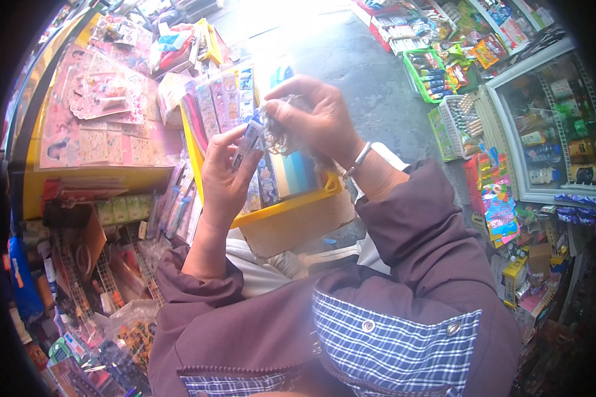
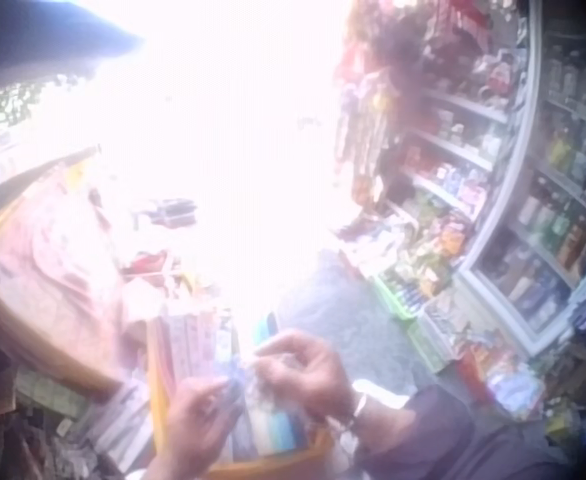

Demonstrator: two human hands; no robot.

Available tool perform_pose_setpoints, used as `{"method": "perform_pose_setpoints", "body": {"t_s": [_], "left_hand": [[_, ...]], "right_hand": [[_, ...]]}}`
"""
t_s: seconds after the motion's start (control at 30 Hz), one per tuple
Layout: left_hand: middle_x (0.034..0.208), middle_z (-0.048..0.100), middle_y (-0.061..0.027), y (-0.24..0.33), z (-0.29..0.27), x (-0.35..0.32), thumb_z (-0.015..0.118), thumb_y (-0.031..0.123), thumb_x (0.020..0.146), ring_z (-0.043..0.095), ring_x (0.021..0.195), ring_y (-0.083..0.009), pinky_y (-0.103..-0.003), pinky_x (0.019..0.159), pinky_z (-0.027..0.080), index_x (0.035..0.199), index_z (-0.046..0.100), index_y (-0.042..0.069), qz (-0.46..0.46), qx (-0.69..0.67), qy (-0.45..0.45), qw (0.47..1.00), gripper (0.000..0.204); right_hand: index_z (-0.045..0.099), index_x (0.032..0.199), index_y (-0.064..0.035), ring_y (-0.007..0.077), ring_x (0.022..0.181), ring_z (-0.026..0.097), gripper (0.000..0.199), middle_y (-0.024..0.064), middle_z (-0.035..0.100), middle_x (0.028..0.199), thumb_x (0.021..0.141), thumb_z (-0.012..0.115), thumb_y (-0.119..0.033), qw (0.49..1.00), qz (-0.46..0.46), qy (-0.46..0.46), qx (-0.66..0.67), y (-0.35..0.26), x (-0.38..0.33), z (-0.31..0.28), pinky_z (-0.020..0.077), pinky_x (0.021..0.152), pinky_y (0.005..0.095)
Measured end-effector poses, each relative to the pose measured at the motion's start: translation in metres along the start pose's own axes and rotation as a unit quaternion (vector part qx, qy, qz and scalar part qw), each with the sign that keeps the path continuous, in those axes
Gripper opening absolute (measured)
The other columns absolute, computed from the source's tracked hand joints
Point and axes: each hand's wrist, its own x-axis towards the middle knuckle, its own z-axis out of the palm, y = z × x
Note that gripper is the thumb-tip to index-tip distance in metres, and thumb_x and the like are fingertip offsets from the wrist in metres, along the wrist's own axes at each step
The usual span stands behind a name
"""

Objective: The person sits on the floor and wipes various stationery items with a cloth. They pick up items from a yellow bin, wipe them, and place them back into the bin. The items include rulers, erasers, and other small stationery objects.

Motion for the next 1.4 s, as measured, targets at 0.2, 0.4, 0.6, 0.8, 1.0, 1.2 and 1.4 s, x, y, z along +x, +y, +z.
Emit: {"method": "perform_pose_setpoints", "body": {"t_s": [0.2,0.4,0.6,0.8,1.0,1.2,1.4], "left_hand": [[0.094,0.057,-0.011,0.013,-0.001,0.002,0.072,-0.001,0.073,0.06,0.086,-0.023,-0.03,0.073,0.05,0.112,0.059,0.004,0.068,0.047,0.002,0.997,0.041],[0.096,0.057,-0.0128,0.015,-0.003,0.0,0.071,-0.002,0.074,0.06,0.086,-0.0248,-0.031,0.074,0.05,0.112,0.059,0.003,0.074,0.025,-0.011,0.997,0.041],[0.097,0.058,-0.0135,0.017,-0.003,-0.001,0.072,0.0,0.073,0.059,0.087,-0.0255,-0.032,0.077,0.047,0.113,0.059,0.004,0.09,0.028,-0.042,0.995,0.042],[0.101,0.056,-0.0104,0.02,-0.001,-0.008,0.071,0.002,0.075,0.057,0.09,-0.0219,-0.031,0.078,0.046,0.115,0.057,0.003,0.033,-0.099,-0.072,0.992,0.042],[0.088,0.054,0.0006,0.011,-0.002,-0.005,0.053,0.016,0.094,0.05,0.072,-0.0048,-0.018,0.06,0.042,0.127,0.043,0.005,-0.166,-0.204,0.013,0.965,0.036],[0.092,0.056,-0.0023,0.0,-0.005,0.0,0.051,0.006,0.092,0.051,0.073,-0.0056,-0.019,0.061,0.044,0.13,0.039,0.0,-0.183,-0.233,0.07,0.952,0.041],[0.109,0.055,-0.0114,-0.02,0.008,0.005,0.051,0.0,0.088,0.055,0.095,-0.0171,-0.026,0.083,0.044,0.137,0.03,-0.006,-0.142,-0.179,0.048,0.972,0.054]], "right_hand": [[0.065,0.095,-0.0018,0.0053,0.072,0.057,0.021,0.0015,0.064,0.08,0.084,0.067,-0.02,0.996,0.058,-0.064,-0.034,0.004,0.001,-0.004,0.0477,0.064,0.0218],[0.064,0.096,-0.0027,0.0052,0.074,0.056,0.024,0.0011,0.063,0.082,0.088,0.063,-0.026,0.992,0.077,-0.098,-0.025,0.0,-0.001,-0.005,0.0476,0.066,0.0232],[0.064,0.091,-0.0041,0.0031,0.072,0.053,0.021,-0.0021,0.06,0.079,0.091,0.059,-0.025,0.987,0.095,-0.131,-0.004,-0.003,-0.003,-0.013,0.0452,0.065,0.0208],[0.062,0.091,-0.0048,0.0037,0.071,0.056,0.018,-0.0014,0.061,0.078,0.091,0.058,-0.022,0.97,0.154,-0.147,0.114,-0.008,-0.006,-0.019,0.047,0.063,0.0204],[0.061,0.094,-0.0038,0.0061,0.072,0.059,0.015,0.0007,0.061,0.081,0.091,0.058,-0.019,0.966,0.165,-0.128,0.155,-0.025,-0.019,-0.028,0.0489,0.065,0.0217],[0.06,0.096,-0.0003,0.0091,0.082,0.059,0.018,0.0042,0.063,0.087,0.091,0.054,-0.017,0.913,0.222,-0.306,0.155,-0.039,-0.065,-0.037,0.0479,0.073,0.0232],[0.063,0.097,-0.0021,0.0129,0.081,0.058,0.024,0.0047,0.064,0.088,0.089,0.055,-0.023,0.837,0.27,-0.471,-0.068,-0.029,-0.107,-0.032,0.0475,0.073,0.029]]}}
